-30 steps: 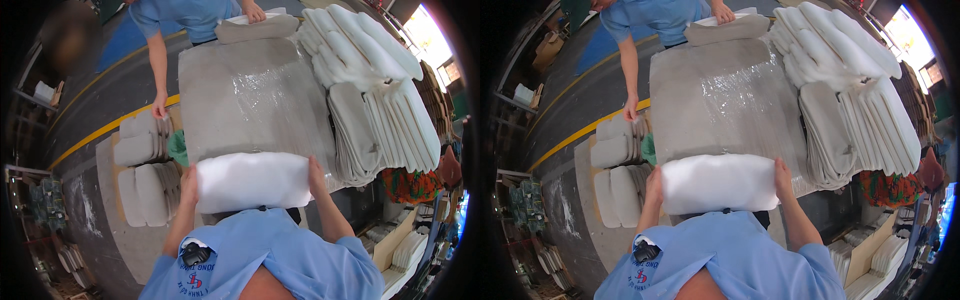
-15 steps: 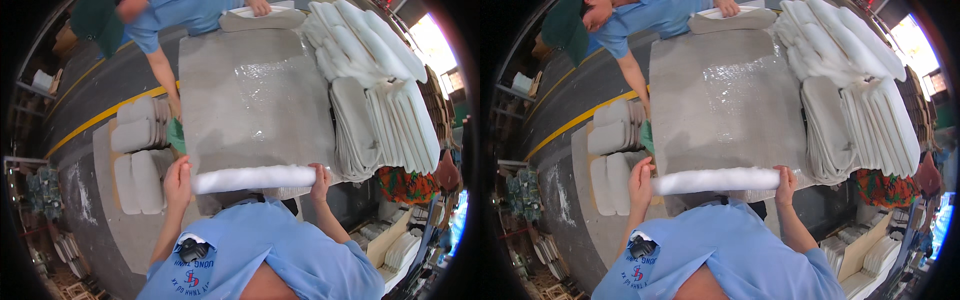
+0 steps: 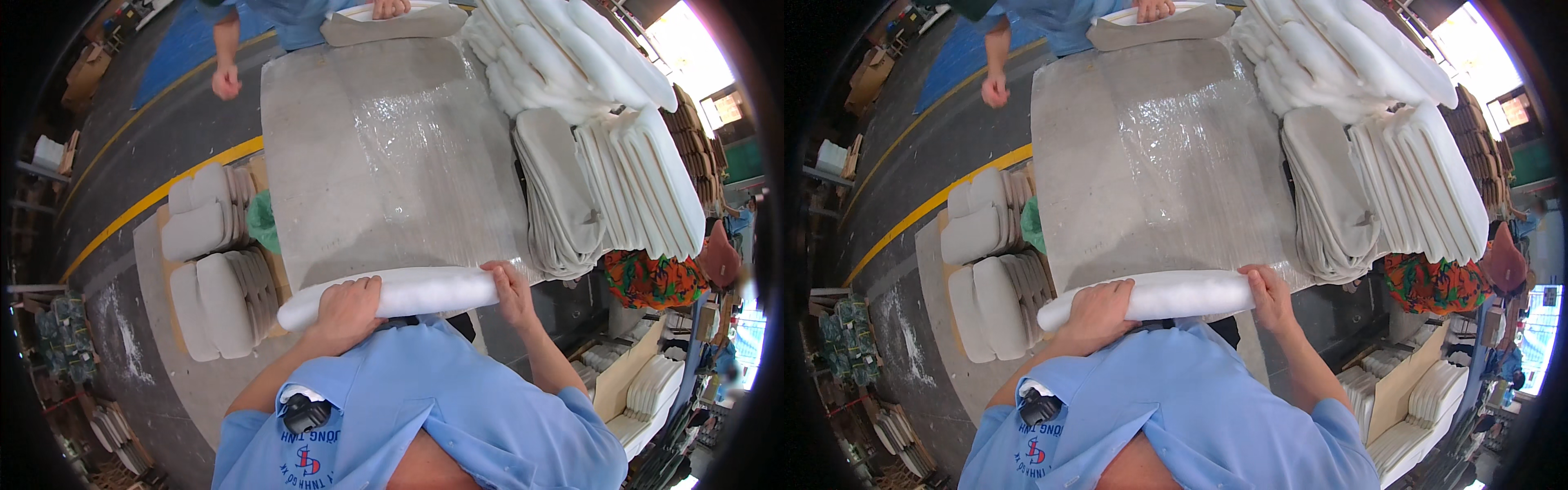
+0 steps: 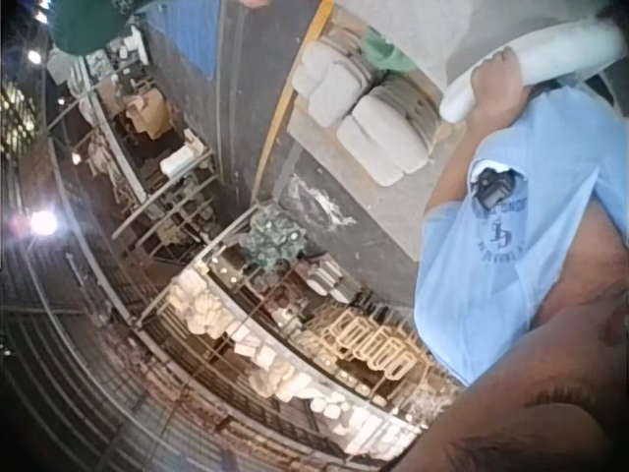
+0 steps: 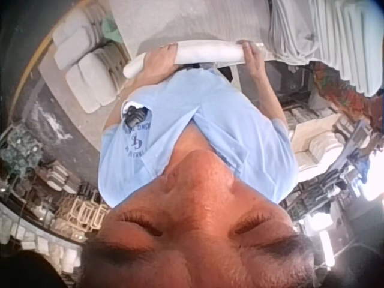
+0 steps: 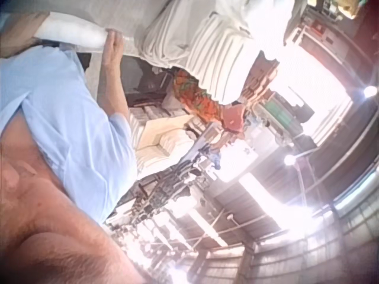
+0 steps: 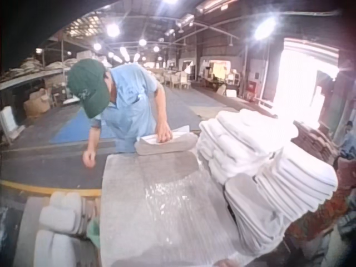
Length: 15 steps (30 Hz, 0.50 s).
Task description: The person inserts white foam inserts into gray fabric covers, aligns edges, and places the finished cushions on a nearby pallet. The person repeats this process for multiple cushions.
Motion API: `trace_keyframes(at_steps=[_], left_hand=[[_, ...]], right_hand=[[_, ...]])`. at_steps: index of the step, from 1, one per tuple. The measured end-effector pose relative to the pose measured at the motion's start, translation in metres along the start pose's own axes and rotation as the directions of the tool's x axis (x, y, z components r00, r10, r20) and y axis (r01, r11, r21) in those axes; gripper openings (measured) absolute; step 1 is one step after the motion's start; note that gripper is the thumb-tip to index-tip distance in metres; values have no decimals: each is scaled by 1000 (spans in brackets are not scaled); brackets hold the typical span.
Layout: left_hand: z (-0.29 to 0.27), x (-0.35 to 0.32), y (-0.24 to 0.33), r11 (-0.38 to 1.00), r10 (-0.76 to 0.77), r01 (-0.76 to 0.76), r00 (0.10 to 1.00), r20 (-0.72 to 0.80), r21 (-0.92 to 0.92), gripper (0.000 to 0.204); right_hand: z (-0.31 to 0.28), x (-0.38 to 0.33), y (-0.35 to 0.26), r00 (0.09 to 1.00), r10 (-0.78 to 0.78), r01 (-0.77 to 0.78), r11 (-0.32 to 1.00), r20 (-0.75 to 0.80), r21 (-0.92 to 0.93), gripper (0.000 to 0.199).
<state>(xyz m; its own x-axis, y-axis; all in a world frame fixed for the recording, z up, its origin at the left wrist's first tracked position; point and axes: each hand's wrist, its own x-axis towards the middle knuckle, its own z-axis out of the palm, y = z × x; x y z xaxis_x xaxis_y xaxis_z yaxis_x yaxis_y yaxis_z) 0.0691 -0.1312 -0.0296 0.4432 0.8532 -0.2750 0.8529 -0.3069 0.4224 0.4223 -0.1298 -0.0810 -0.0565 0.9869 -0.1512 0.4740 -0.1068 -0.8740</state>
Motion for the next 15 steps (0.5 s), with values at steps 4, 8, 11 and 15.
trace_keyframes(at_steps=[4,8,11,15], left_hand=[[-3,1,5,995,-102,103,988,117,-4,49],[3,7,11,994,-112,111,984,135,12,43],[10,2,11,994,-107,109,988,111,-10,42],[6,6,17,989,-148,150,981,128,-3,52]], right_hand=[[-7,3,-75,951,-192,234,959,241,-161,58],[27,12,-81,775,-112,340,903,622,-262,67],[37,33,-84,710,59,272,896,701,-351,66],[38,43,-107,683,-66,350,904,727,-246,69]])
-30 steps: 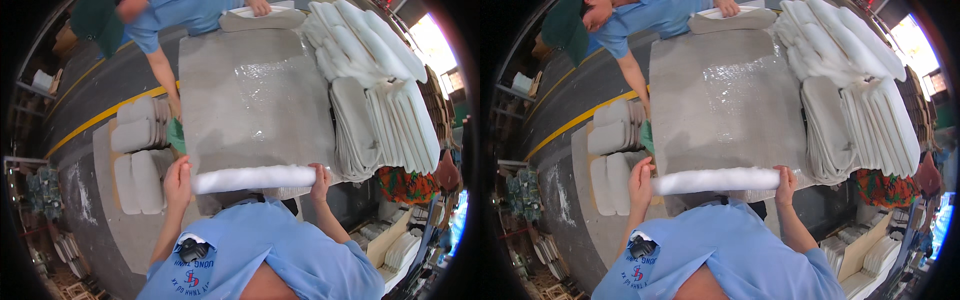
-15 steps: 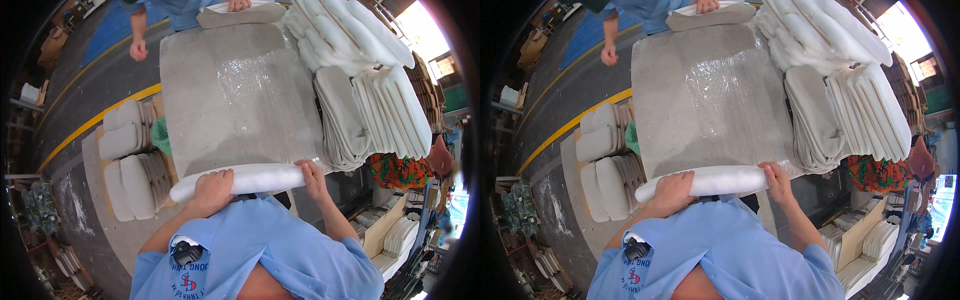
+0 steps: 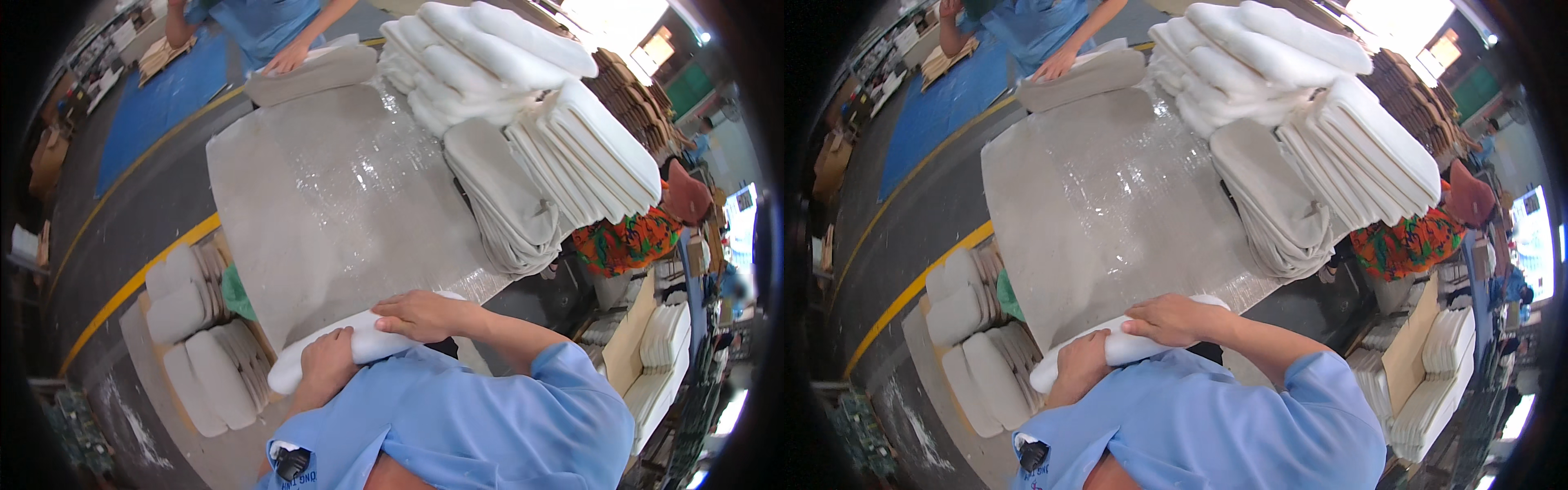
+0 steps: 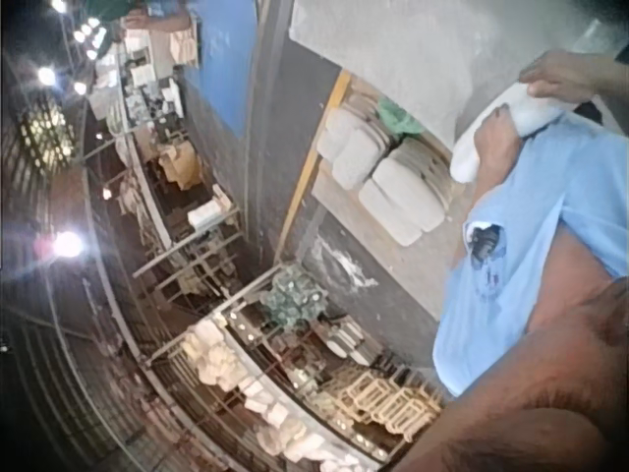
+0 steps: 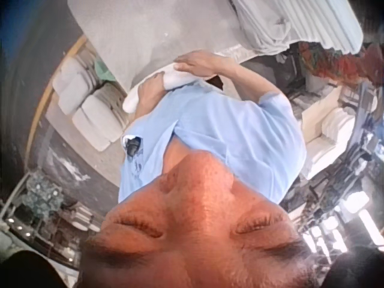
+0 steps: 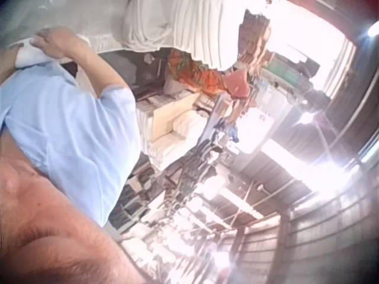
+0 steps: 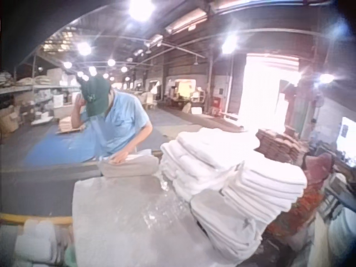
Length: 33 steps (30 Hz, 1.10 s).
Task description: The person inserts white foam inserts into gray fabric covers, aligns edges, and places the finished cushions on a nearby pallet. The person repeats this process for multiple cushions.
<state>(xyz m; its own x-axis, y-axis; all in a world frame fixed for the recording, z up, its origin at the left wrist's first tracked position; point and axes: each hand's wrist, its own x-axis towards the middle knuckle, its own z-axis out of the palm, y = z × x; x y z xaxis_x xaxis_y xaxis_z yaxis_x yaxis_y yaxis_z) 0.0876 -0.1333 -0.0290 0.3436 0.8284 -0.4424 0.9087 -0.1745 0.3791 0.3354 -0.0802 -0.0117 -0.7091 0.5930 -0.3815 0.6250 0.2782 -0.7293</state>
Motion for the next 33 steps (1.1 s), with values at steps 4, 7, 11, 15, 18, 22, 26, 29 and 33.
trace_keyframes(at_steps=[4,7,11,15,18,22,26,29,33], left_hand=[[-23,-1,17,992,-128,128,987,101,3,61],[-11,0,10,999,-51,51,999,-14,7,64],[-5,0,-1,997,-58,59,998,-31,42,67],[1,8,2,997,-47,48,999,-17,62,68],[-5,11,8,996,-70,68,996,48,55,67],[-12,7,17,991,-110,106,993,50,84,71],[-3,-3,6,987,-127,129,991,-28,93,74],[2,-6,1,994,-77,82,995,-69,70,72],[6,3,3,999,-11,12,1000,-26,41,67]], right_hand=[[3,25,3,972,27,-50,994,232,94,69],[-9,31,66,985,150,-170,882,81,440,68],[-79,18,130,799,410,-303,907,-441,294,55],[-135,-12,202,377,405,-435,871,-833,226,55],[-158,-16,243,255,382,-573,800,-888,180,59],[-164,-1,272,296,524,-665,713,-798,222,60],[-158,23,272,321,579,-686,688,-749,238,53],[-157,21,281,300,563,-645,715,-770,271,47],[-166,-17,293,185,372,-456,852,-909,256,42]])
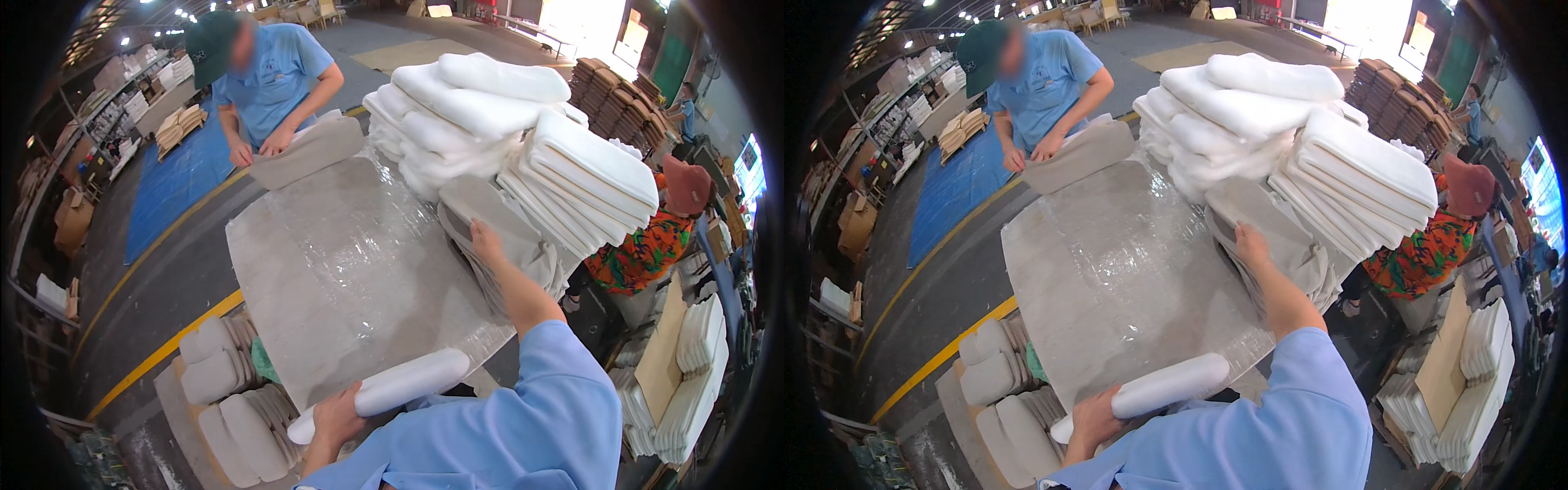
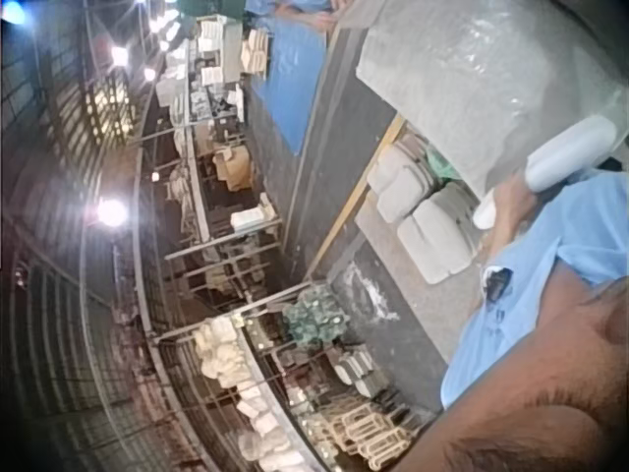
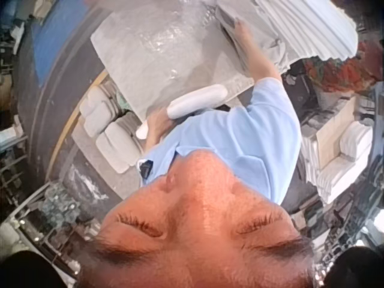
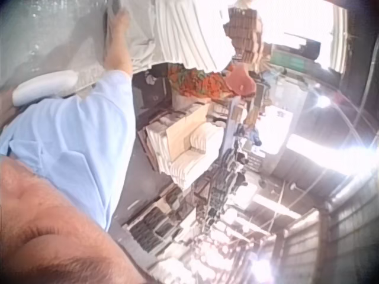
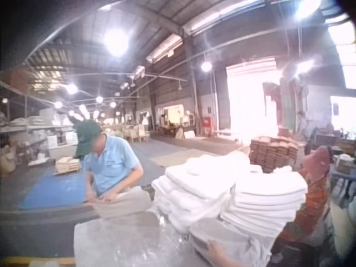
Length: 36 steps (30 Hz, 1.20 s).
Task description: The person inserts white foam inserts into gray fabric covers, aligns edges, and places the finished cushions on a nearby pallet. The person repeats this process for multiple cushions.
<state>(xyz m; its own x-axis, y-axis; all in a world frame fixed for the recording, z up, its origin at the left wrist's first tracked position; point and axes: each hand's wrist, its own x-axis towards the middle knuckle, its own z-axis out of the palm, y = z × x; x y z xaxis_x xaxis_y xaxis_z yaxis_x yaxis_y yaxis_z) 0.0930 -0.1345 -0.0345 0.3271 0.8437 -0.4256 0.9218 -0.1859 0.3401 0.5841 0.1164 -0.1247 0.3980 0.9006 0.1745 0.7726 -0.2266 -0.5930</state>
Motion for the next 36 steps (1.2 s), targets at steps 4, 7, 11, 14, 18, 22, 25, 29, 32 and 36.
trace_keyframes(at_steps=[4,7,11,14,18,22,25,29,32,36], left_hand=[[-13,3,13,999,12,-10,999,33,-49,63],[-13,-8,1,998,-43,43,999,-7,-40,62],[-6,-15,-11,998,-21,21,1000,-9,-53,75],[-10,-8,-8,996,65,-64,998,18,-65,80],[-15,-16,-13,992,80,-80,997,-1,-96,79],[-20,-18,-9,983,114,-115,993,-13,-141,85],[-15,-32,-31,930,174,-203,977,-120,-307,96],[-35,-55,-44,882,67,-215,938,-340,-420,78],[-44,-74,-43,898,2,-113,968,-253,-425,61],[4,-73,-43,887,138,-182,981,-133,-425,52]], right_hand=[[-49,-23,-20,971,-127,123,992,-203,-32,41],[-78,-50,-86,990,-95,100,994,-101,48,40],[-135,-71,-168,979,-200,202,974,-27,105,38],[-158,-72,-188,927,-369,374,915,-62,153,38],[-156,-76,-222,898,-436,390,849,56,357,45],[-130,-87,-222,881,-439,273,774,174,571,51],[-115,-105,-241,847,-462,210,746,264,632,48],[-115,-117,-250,803,-545,372,775,242,511,41],[-112,-123,-242,791,-520,334,809,323,484,36],[-101,-128,-250,733,-575,412,800,364,435,33]])
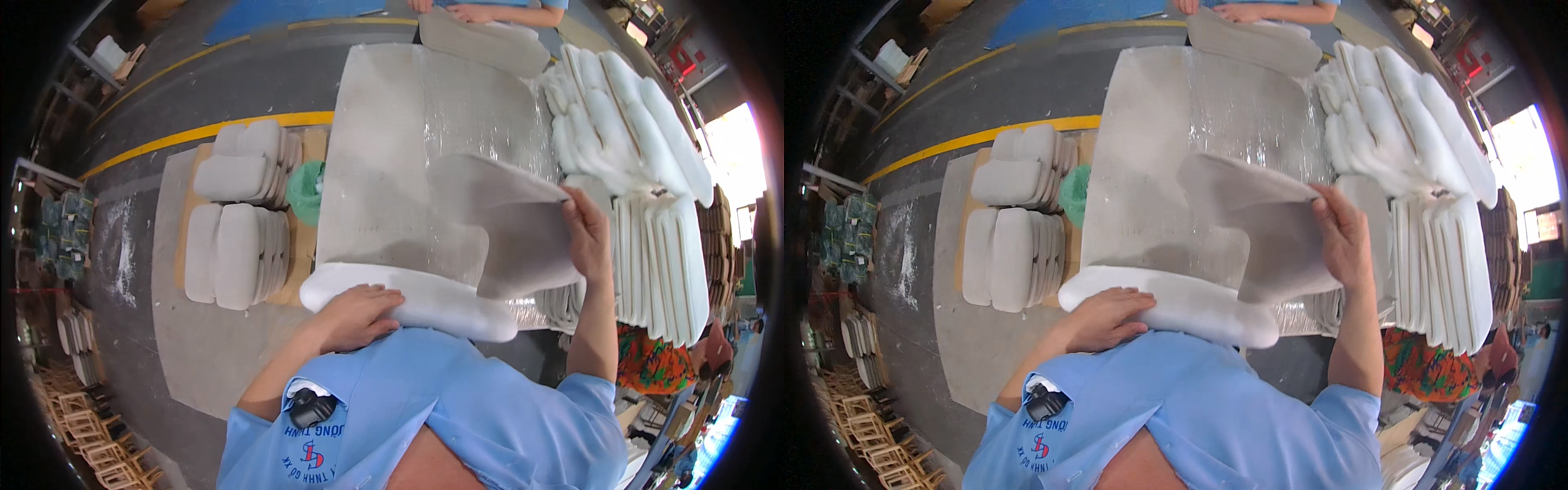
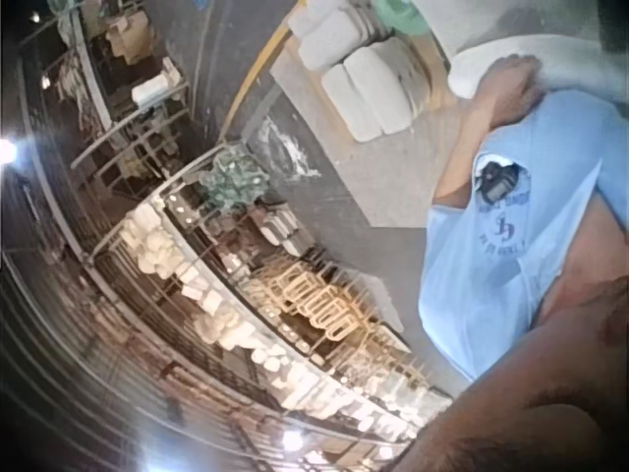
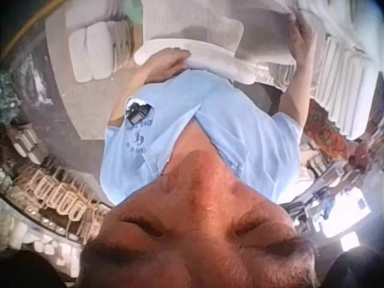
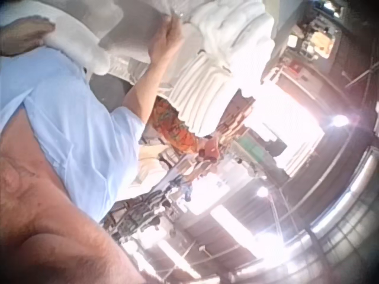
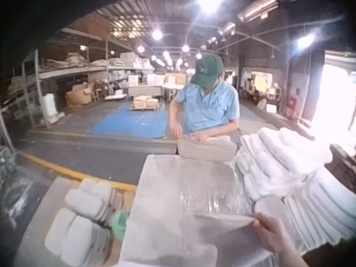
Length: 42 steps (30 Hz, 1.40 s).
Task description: The person inserts white foam inserts into gray fabric covers, aligns edges, and places the finished cushions on a nearby pallet. The person repeats this process for multiple cushions.
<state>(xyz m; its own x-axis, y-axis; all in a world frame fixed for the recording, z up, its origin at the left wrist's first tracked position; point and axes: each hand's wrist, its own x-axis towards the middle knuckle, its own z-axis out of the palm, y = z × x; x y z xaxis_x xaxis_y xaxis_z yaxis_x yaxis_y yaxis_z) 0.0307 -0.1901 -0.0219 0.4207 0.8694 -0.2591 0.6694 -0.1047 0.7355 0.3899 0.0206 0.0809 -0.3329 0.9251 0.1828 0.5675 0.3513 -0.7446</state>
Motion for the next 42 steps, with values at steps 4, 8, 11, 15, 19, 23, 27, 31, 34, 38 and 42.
trace_keyframes(at_steps=[4,8,11,15,19,23,27,31,34,38,42], left_hand=[[-20,36,8,980,-168,185,965,200,-70,54],[-15,76,-8,892,-201,86,955,-219,-444,60],[-17,114,-3,725,-278,-89,870,-408,-683,58],[-38,141,17,508,-312,-280,822,-477,-815,35],[-52,132,58,888,-221,-161,672,-707,-430,34],[-54,121,61,987,162,-69,517,-840,148,30],[-48,114,74,965,184,-260,603,-776,27,21],[-22,105,87,734,-12,-253,923,-384,-631,21],[-10,111,77,593,78,-107,994,-76,-798,31],[2,123,70,338,112,195,963,245,-921,42],[15,140,73,-209,212,176,968,131,-962,48]], right_hand=[[-9,-3,-6,999,28,-29,1000,45,11,33],[-23,-5,-9,992,-124,125,991,-18,50,33],[-31,-10,-7,980,-180,189,972,-81,137,37],[-38,-19,16,992,-109,123,956,-67,267,37],[-15,-42,50,999,-3,26,871,-47,491,28],[20,-58,73,991,121,-75,836,-50,544,28],[33,-71,87,970,219,-109,776,-103,622,29],[41,-79,90,960,255,-115,728,-112,676,30],[50,-79,85,964,244,-90,682,-109,726,31],[52,-80,84,975,186,-20,619,-121,785,34],[51,-78,87,974,175,21,551,-140,834,34]])
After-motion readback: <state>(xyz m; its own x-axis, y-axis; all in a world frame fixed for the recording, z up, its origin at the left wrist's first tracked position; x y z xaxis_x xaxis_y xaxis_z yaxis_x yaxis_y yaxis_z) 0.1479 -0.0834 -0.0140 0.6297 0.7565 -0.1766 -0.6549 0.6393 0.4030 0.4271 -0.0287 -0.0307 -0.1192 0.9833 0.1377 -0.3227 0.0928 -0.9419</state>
